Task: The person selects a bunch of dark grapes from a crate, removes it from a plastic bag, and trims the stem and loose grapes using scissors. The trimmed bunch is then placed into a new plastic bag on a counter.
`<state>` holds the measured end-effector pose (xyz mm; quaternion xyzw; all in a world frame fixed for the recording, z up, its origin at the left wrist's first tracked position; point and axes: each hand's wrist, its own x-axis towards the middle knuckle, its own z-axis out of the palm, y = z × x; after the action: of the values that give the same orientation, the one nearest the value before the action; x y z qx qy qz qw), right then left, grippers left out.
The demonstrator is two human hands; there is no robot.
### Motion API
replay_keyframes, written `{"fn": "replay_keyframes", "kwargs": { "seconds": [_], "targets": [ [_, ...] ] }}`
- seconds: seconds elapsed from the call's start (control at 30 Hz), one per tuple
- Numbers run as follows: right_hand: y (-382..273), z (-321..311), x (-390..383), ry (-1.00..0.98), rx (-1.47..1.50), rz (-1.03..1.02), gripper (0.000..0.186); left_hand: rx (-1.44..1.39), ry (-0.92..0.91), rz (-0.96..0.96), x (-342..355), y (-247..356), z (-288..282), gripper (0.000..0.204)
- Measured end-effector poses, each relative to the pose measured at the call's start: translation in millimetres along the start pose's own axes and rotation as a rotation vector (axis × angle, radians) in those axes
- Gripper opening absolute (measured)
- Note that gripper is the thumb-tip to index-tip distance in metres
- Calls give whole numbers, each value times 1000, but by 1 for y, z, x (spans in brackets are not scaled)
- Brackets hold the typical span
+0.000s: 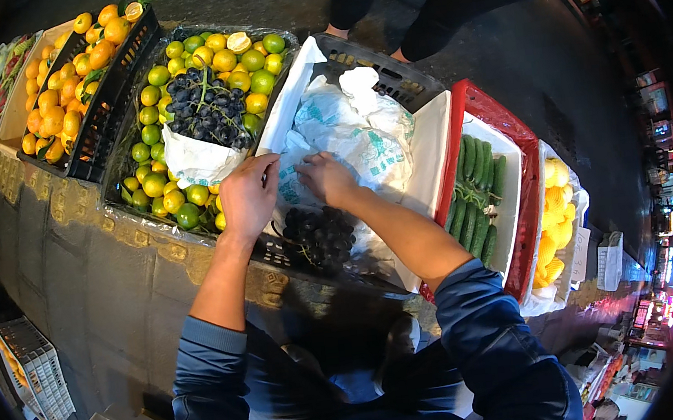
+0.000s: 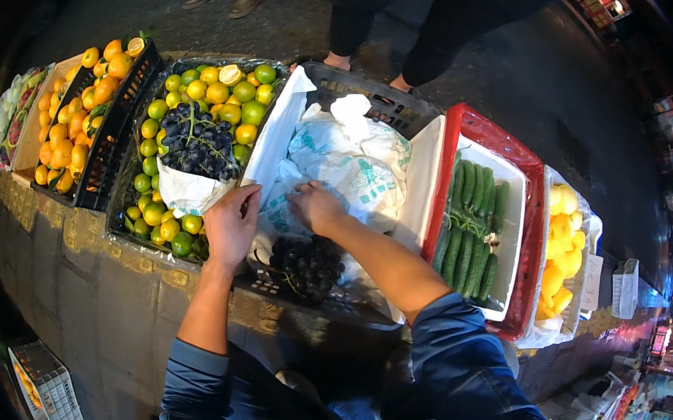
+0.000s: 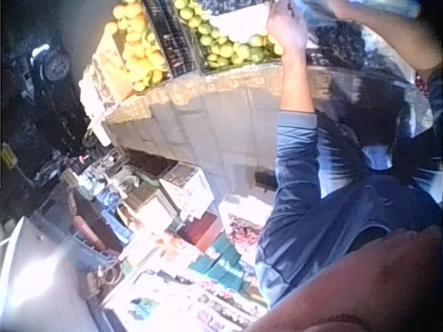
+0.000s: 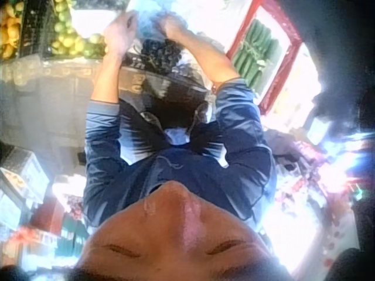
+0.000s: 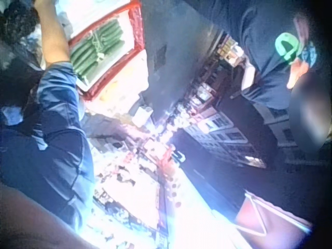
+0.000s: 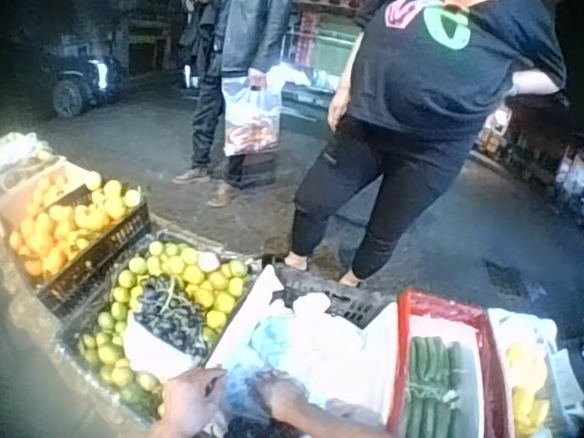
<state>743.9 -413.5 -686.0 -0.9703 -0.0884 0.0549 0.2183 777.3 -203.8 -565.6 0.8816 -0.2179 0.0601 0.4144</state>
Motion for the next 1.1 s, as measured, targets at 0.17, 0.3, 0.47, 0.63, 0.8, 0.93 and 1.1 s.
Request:
{"fn": "replay_keyframes", "kwargs": {
  "seconds": [0.17,0.3,0.47,0.63,0.8,0.93,1.1],
  "targets": [
    [16,1,0,90,91,224,29,14,-42,-27,-4,-2,-1,15],
    [23,-8,3,-44,99,240,28,-17,-2,4,-1,3,-1,12],
    [13,-24,9,-56,91,233,26,174,-343,-1,-7,20,-24,18],
    [-42,-55,-17,92,398,90,27,378,-793,35,-34,25,-56,24],
    [-99,-68,-71,-28,485,-331,25,253,-688,84,-31,27,-53,20],
    [-105,-75,-85,76,511,-115,15,199,-652,97,-29,45,-49,16],
    [-101,-109,-101,250,492,-82,10,-277,-462,-50,-22,49,-49,15]
  ]
}}
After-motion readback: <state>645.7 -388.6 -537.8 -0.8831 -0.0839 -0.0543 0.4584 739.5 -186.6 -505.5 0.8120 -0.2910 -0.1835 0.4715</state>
